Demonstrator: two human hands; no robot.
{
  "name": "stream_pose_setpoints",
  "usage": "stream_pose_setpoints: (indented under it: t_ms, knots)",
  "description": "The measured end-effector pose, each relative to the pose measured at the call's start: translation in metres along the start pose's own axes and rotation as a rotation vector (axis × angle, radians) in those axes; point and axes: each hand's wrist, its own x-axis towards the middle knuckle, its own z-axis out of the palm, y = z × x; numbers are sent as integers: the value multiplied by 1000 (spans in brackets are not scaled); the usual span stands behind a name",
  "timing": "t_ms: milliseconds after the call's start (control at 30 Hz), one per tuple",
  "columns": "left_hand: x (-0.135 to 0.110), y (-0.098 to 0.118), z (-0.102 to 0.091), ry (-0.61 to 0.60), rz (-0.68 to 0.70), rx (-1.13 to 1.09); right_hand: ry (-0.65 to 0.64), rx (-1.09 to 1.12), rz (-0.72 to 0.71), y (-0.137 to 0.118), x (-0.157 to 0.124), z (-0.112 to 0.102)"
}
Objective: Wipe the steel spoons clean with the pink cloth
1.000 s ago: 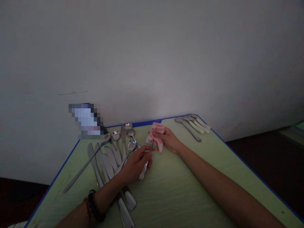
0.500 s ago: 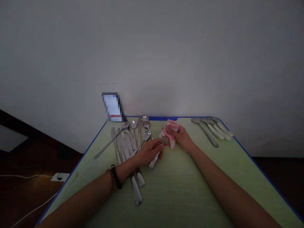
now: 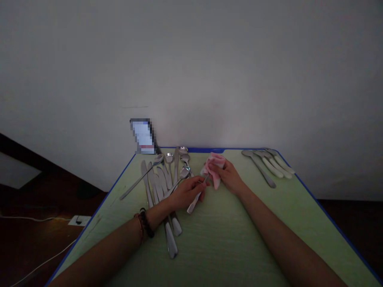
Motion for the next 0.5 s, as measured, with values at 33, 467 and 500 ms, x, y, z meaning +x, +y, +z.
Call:
stream_pose_setpoints:
  t_ms: [33,467,500]
  knots:
    - [0,0,0,-3,0,-1,-3,5,5,0,0,0]
    - [-2,2,0,-50,9,68,-27,-21,-5,0,4,-1]
    - [-2,1,-1,-50,7,68,-44,-27,-4,-2,3,0]
